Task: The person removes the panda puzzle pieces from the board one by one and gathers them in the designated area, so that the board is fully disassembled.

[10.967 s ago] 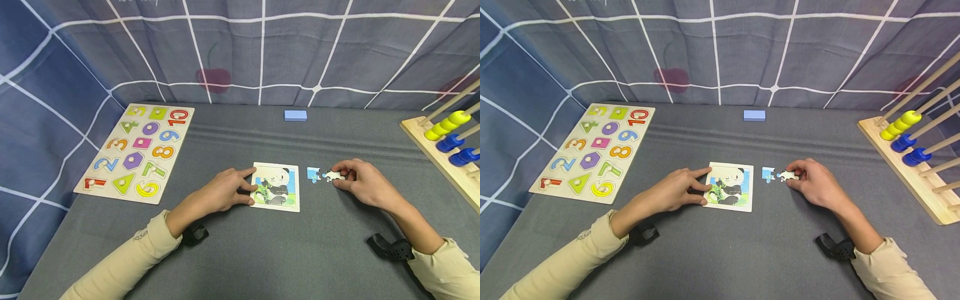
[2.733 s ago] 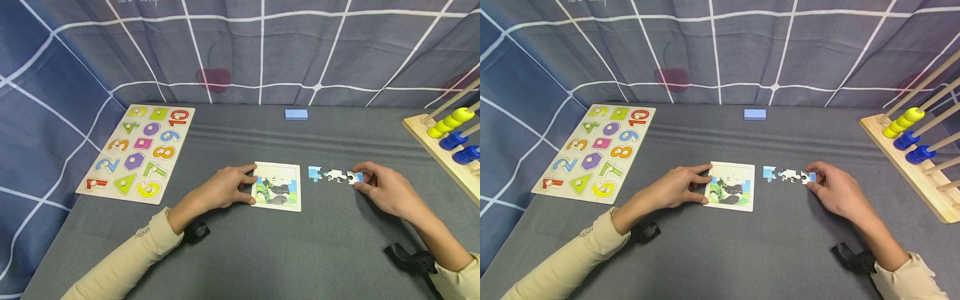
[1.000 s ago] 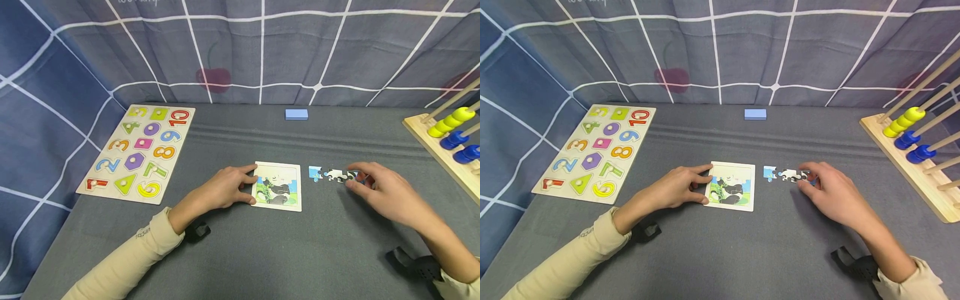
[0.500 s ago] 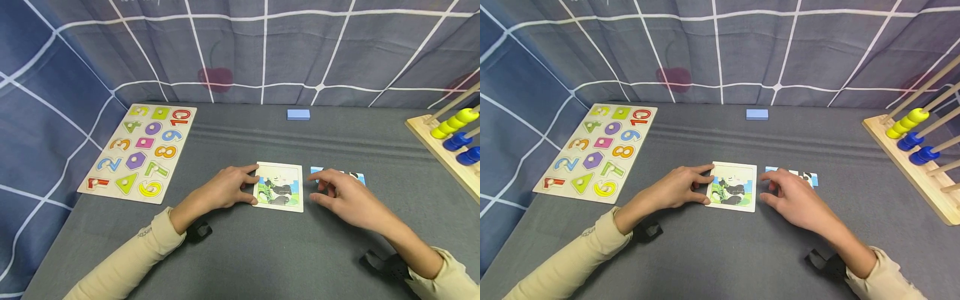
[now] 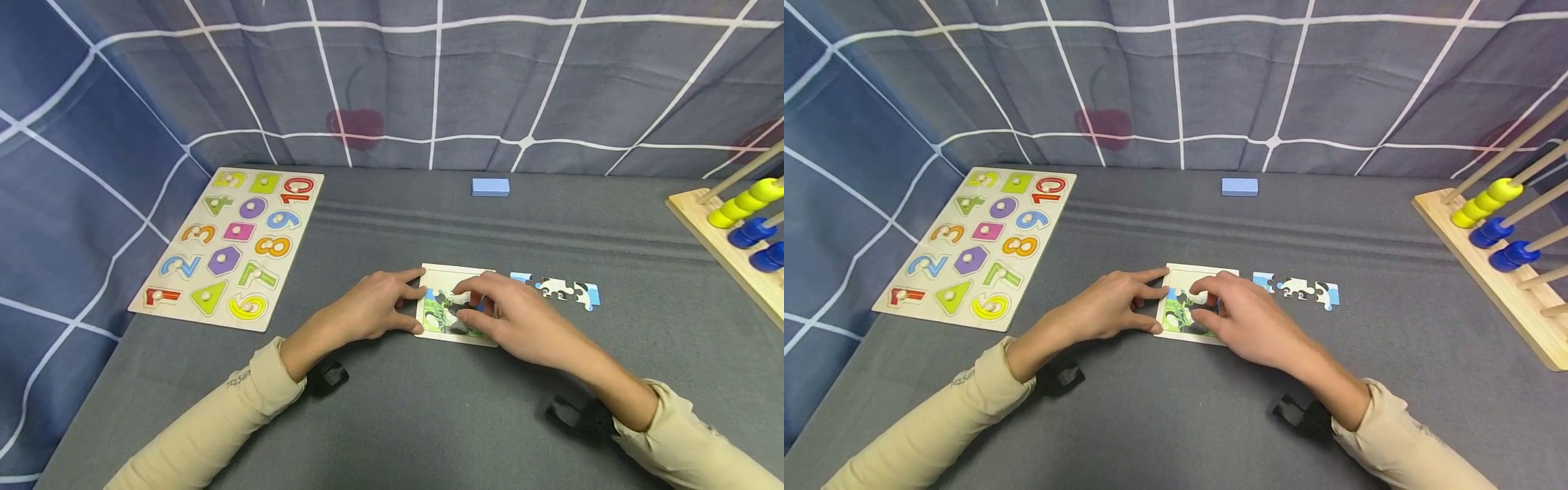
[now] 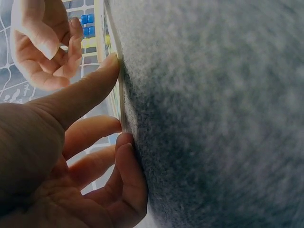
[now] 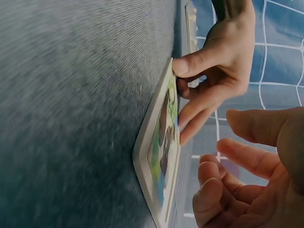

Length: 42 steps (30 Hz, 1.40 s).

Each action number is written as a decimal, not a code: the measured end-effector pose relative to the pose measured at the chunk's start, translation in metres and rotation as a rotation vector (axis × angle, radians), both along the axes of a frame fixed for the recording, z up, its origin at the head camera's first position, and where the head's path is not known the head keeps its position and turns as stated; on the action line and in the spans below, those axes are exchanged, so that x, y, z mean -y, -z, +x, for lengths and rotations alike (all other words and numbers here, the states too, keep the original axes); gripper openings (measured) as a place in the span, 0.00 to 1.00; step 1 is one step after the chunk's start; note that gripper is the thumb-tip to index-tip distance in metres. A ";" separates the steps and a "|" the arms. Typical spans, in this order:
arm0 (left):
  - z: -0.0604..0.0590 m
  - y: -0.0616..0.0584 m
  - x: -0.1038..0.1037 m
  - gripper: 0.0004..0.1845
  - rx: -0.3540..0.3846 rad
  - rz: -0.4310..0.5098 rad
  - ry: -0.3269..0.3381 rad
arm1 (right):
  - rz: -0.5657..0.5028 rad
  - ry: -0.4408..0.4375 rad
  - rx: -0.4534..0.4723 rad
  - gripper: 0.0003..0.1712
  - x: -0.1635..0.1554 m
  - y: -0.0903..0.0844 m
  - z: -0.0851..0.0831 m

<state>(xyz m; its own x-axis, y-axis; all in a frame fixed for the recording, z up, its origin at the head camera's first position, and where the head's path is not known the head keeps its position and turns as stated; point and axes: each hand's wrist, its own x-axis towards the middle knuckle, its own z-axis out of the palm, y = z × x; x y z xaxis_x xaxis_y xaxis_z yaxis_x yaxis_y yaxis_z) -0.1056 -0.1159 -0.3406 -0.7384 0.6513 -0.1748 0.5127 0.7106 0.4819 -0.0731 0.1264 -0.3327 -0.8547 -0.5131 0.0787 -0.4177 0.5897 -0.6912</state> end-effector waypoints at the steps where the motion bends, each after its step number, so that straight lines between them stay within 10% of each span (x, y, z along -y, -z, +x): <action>1: 0.000 0.000 0.000 0.31 0.000 0.000 0.000 | 0.006 -0.007 -0.005 0.12 0.002 0.001 -0.001; 42: 0.000 -0.001 -0.001 0.33 0.018 -0.015 -0.007 | 0.202 0.046 0.075 0.18 0.033 0.018 -0.021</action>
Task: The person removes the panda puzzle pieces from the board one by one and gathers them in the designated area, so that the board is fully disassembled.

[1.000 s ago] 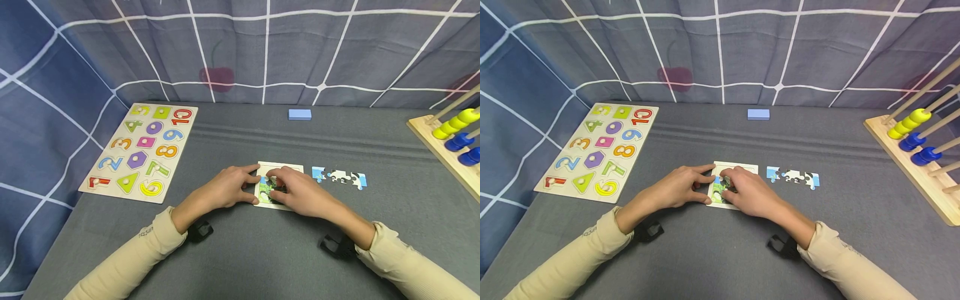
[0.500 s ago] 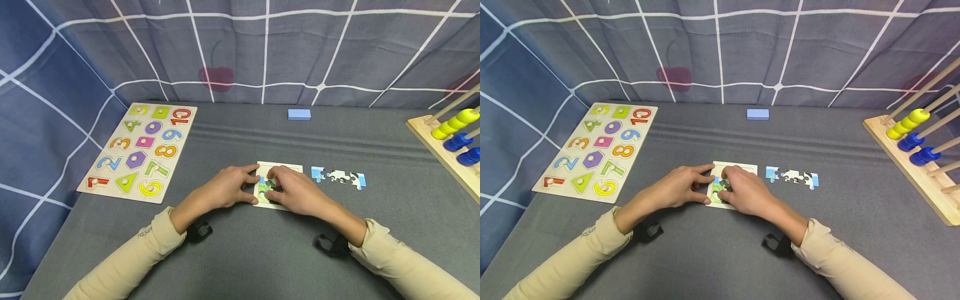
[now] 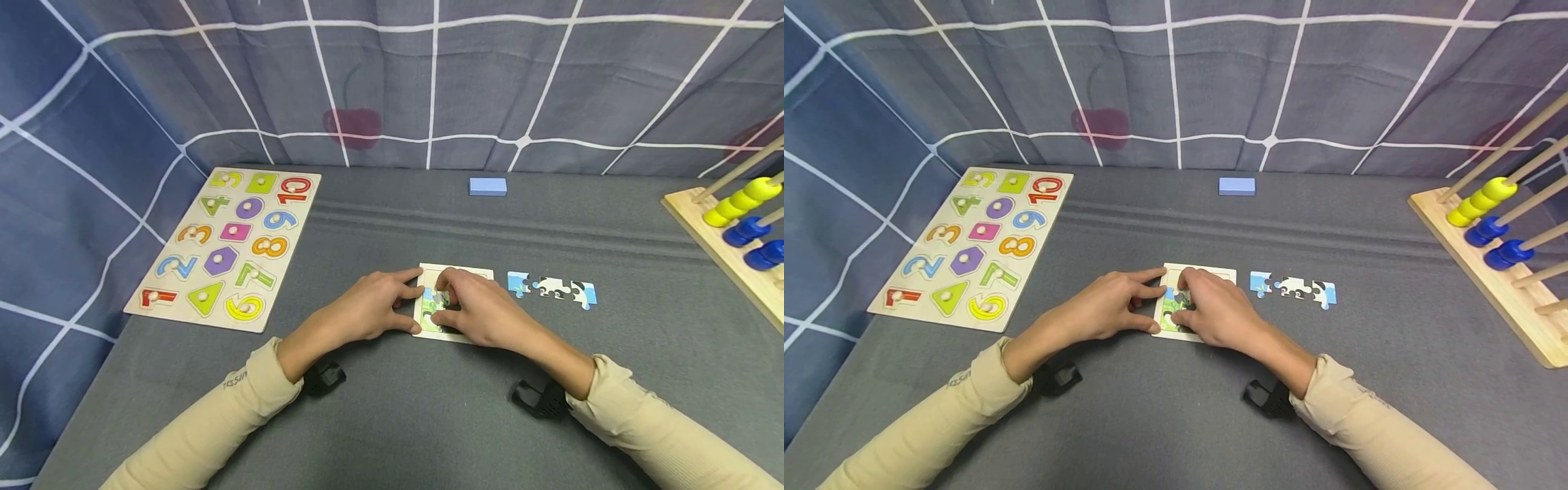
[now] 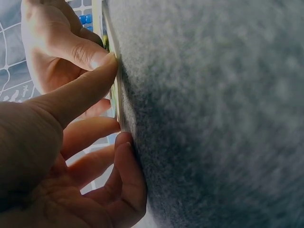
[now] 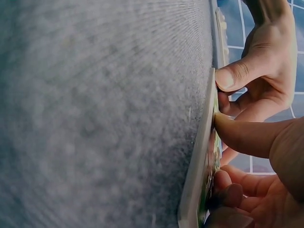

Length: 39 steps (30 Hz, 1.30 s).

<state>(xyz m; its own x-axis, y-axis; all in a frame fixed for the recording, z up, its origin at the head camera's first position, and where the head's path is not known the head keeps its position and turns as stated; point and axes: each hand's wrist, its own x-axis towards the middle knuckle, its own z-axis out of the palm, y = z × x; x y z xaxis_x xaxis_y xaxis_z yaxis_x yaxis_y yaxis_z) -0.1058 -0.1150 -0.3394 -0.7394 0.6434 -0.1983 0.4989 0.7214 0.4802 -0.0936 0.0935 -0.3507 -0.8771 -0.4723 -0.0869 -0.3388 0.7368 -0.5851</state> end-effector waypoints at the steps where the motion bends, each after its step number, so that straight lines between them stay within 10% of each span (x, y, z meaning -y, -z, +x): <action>1: 0.000 0.000 0.000 0.33 0.003 0.002 -0.004 | -0.003 0.000 0.000 0.19 0.000 0.000 0.000; 39: 0.000 0.001 0.001 0.35 -0.004 0.030 -0.008 | -0.181 0.029 0.020 0.12 -0.006 0.004 -0.001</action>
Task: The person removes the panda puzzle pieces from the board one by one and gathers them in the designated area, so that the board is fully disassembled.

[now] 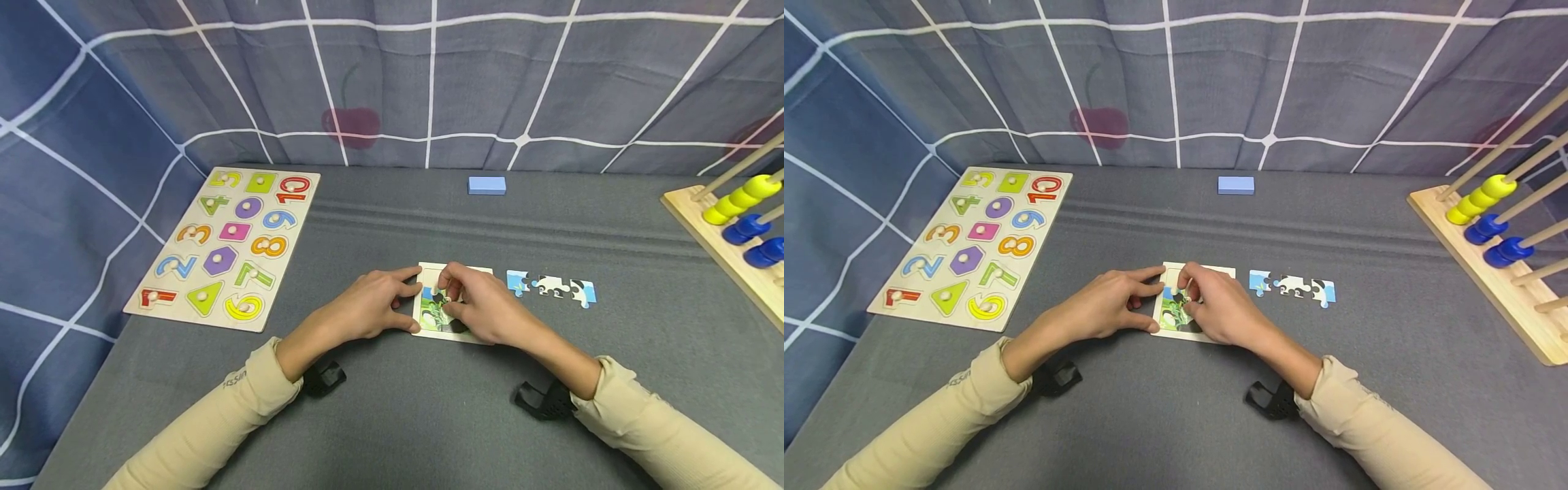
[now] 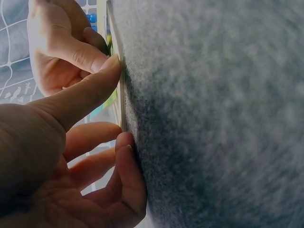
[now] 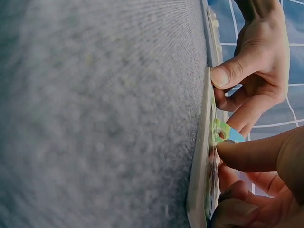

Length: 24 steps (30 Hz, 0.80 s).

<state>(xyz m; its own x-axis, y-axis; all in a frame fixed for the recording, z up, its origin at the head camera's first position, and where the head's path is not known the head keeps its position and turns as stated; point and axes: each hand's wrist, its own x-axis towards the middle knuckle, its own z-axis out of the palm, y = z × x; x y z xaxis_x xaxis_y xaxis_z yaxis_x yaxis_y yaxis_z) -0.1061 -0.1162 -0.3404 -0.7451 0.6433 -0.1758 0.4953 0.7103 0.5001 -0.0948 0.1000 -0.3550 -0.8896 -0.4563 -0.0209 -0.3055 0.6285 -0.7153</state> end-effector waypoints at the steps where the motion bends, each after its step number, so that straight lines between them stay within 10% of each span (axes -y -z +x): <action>1: 0.000 0.000 0.000 0.35 -0.001 0.000 -0.001 | -0.008 -0.002 0.001 0.11 0.000 0.000 0.000; 15: 0.001 0.000 -0.001 0.33 0.004 0.019 -0.020 | -0.134 -0.013 0.025 0.09 -0.005 0.003 0.000; 24: 0.001 0.001 -0.001 0.33 0.011 0.009 -0.033 | 0.022 0.016 -0.036 0.13 0.002 0.003 0.001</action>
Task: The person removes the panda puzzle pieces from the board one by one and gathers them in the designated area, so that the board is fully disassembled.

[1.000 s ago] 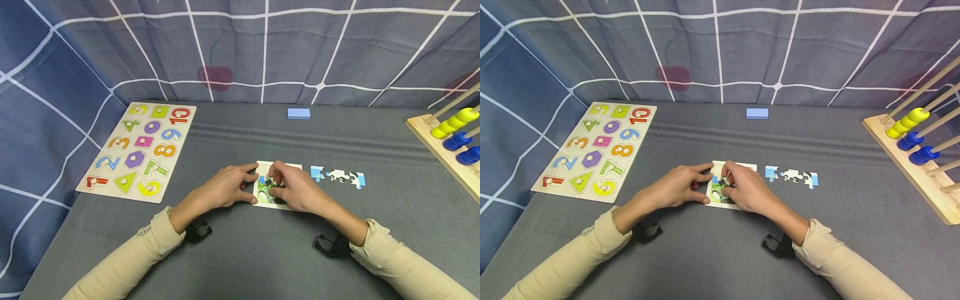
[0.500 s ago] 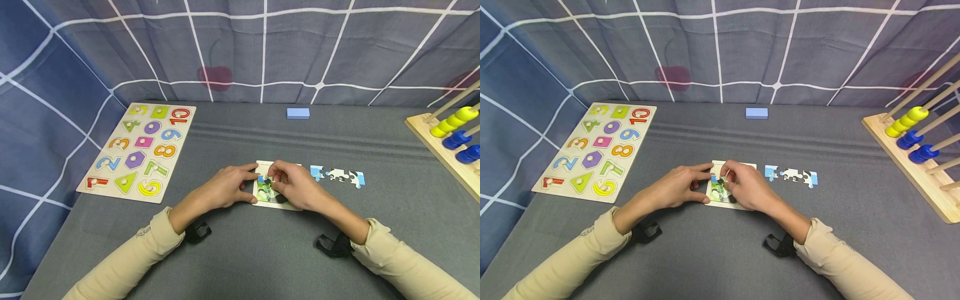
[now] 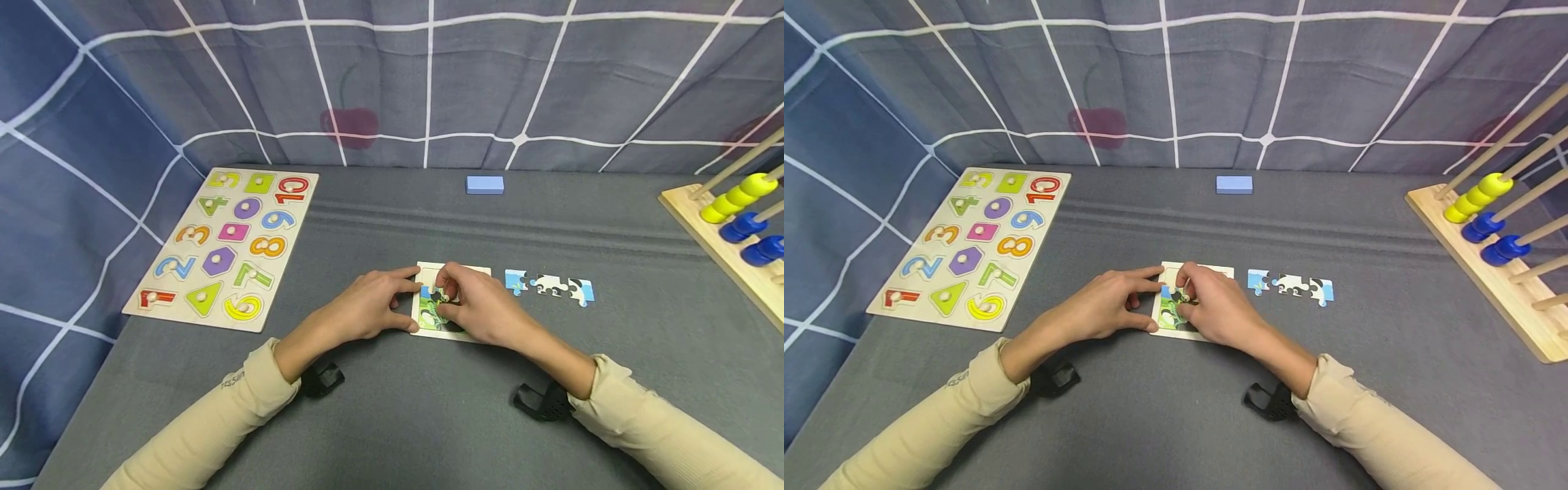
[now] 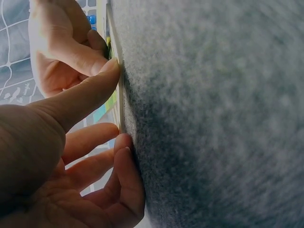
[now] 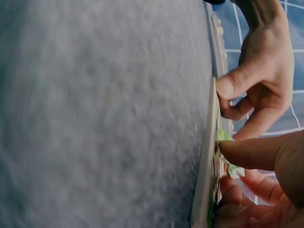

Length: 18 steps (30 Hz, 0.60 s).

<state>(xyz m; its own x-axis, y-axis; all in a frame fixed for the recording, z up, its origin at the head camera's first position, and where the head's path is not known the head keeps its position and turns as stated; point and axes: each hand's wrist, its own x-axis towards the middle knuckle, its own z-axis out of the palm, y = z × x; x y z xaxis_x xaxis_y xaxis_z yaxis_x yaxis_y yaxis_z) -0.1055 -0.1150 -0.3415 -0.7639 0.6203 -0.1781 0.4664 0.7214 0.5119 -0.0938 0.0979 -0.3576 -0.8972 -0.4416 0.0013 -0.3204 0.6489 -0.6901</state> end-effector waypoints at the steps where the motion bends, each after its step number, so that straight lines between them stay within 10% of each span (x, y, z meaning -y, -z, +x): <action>1: 0.000 0.000 0.000 0.33 0.002 0.000 -0.001 | 0.015 0.004 -0.010 0.14 0.001 0.000 0.000; 18: 0.000 0.000 0.002 0.33 0.006 0.014 0.011 | -0.137 -0.010 0.101 0.07 -0.003 -0.001 -0.001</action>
